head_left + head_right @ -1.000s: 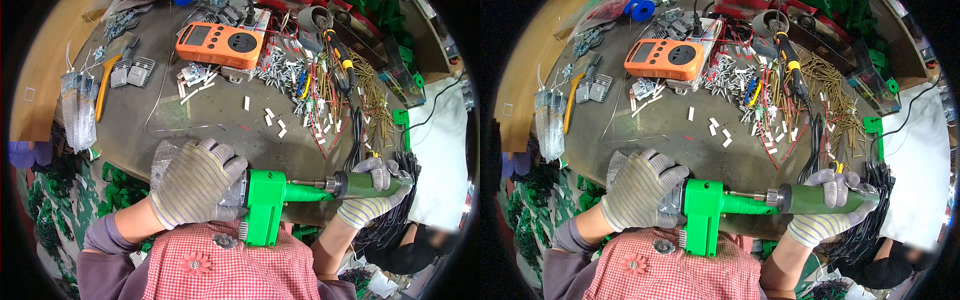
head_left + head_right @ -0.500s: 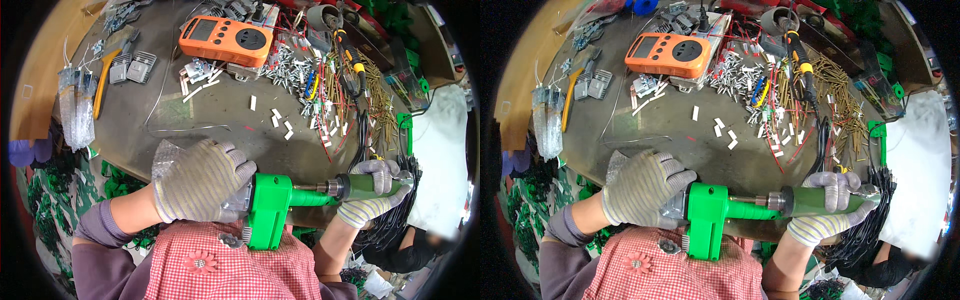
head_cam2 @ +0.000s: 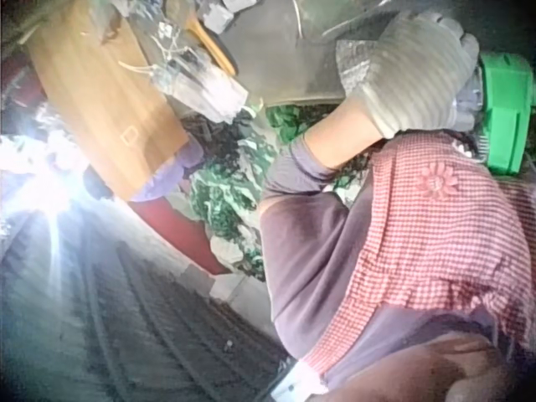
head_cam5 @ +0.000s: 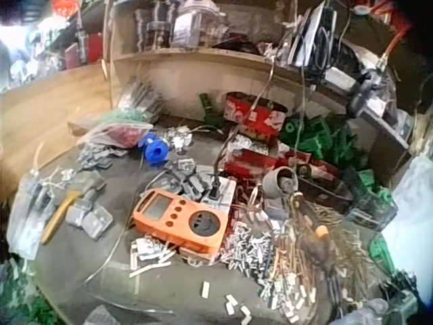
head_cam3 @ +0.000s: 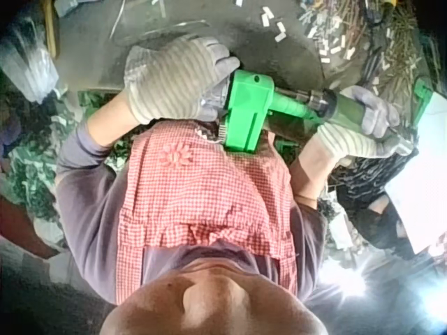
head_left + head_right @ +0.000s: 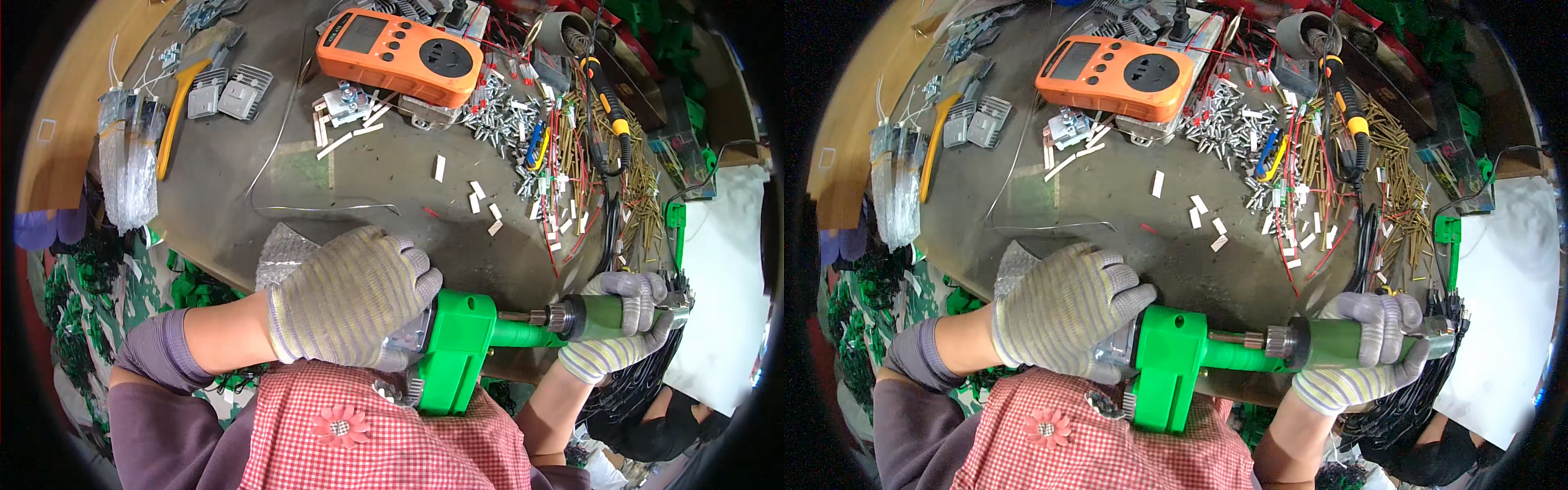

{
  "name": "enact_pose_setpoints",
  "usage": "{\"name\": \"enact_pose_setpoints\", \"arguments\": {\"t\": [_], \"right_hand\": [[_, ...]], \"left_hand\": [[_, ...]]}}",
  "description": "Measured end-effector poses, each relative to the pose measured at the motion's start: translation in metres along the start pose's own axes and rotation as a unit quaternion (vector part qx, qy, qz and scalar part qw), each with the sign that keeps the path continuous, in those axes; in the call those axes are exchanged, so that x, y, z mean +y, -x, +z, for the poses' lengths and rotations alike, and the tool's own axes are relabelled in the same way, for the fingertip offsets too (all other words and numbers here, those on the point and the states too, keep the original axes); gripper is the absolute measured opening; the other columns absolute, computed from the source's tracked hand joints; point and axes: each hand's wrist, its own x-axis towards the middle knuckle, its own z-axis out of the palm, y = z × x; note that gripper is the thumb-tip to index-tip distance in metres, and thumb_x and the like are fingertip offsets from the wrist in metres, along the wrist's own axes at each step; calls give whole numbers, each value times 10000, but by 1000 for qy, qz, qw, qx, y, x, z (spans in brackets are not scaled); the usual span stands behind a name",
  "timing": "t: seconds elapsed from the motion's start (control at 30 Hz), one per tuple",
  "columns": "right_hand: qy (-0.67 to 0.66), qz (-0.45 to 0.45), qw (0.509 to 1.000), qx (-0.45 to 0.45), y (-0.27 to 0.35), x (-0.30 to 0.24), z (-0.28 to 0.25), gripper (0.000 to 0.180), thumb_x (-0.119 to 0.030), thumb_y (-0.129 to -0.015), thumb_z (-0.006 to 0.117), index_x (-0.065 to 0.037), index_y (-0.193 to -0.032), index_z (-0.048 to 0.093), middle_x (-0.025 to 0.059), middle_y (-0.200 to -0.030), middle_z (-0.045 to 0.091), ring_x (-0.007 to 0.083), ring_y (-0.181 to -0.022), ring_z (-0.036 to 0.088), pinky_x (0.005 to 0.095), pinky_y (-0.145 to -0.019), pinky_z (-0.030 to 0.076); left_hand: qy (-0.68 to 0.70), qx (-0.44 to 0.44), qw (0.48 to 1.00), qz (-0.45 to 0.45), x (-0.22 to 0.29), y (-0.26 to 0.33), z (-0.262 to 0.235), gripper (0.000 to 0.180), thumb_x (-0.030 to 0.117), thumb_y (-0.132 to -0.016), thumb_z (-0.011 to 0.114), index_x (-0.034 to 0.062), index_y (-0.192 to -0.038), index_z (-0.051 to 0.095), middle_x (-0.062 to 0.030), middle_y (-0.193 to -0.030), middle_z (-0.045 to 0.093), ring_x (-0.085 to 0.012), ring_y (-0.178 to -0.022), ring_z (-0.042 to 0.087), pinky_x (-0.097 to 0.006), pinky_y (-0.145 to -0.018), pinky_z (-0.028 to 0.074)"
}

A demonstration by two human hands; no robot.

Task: Assembling the wiring and housing of a green handheld electronic device.

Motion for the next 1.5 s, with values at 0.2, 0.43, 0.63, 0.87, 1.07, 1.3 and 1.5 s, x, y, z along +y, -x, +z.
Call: {"name": "enact_pose_setpoints", "arguments": {"t": [0.2, 0.43, 0.63, 0.87, 1.07, 1.3, 1.5], "right_hand": [[24, 14, 999, -22, -1, -10, -9, 164, -153, -903, 691, -82, -946, 549, -109, -534, 351, 26, -426, 340, 233, -693, 447], [26, 13, 998, -62, 19, -27, -9, 218, -249, -950, 661, -61, -1045, 605, -105, -532, 323, 37, -468, 322, 281, -844, 444], [67, -37, 997, 11, 54, -34, -12, 195, -272, -955, 652, -87, -1003, 612, -95, -564, 345, 43, -500, 357, 314, -874, 473], [61, -46, 997, -5, 57, -31, -13, 221, -297, -956, 661, -86, -987, 604, -93, -582, 368, 56, -509, 372, 318, -883, 482], [69, -45, 997, 7, 57, -31, -12, 224, -299, -949, 661, -86, -982, 597, -95, -575, 365, 51, -505, 379, 310, -862, 484], [58, -11, 998, 14, 53, -26, -7, 228, -301, -938, 660, -92, -936, 572, -98, -567, 359, 46, -497, 387, 295, -825, 477], [58, -93, 992, 70, 61, -10, -3, 176, -208, -909, 696, -106, -900, 552, -114, -519, 364, 26, -447, 361, 247, -650, 472]], "left_hand": [[-6, 15, 1000, 5, 0, 0, 1, 832, 535, -608, 809, 19, -1230, 613, -139, -1067, 634, -314, -999, 613, -453, -879, 471], [1, 70, 998, 5, -4, 5, 10, 804, 531, -612, 812, 41, -1219, 618, -143, -1044, 632, -327, -973, 613, -464, -842, 479], [-10, 104, 994, 14, -4, 8, 9, 840, 504, -552, 851, 55, -1223, 621, -146, -1066, 633, -337, -975, 606, -457, -839, 481], [-10, 106, 994, 7, -3, 7, 12, 839, 488, -546, 855, 66, -1233, 622, -148, -1060, 634, -343, -974, 608, -469, -838, 484], [9, 100, 995, 8, -4, 7, 11, 824, 508, -587, 842, 52, -1235, 618, -153, -1033, 637, -343, -966, 611, -474, -833, 486], [24, 68, 997, 4, -3, 5, 7, 862, 539, -613, 825, 36, -1276, 601, -152, -1049, 638, -331, -990, 612, -460, -864, 484], [22, 30, 999, 12, -3, 2, 5, 900, 530, -629, 814, -4, -1311, 568, -152, -1109, 636, -314, -1046, 604, -448, -911, 469]]}}
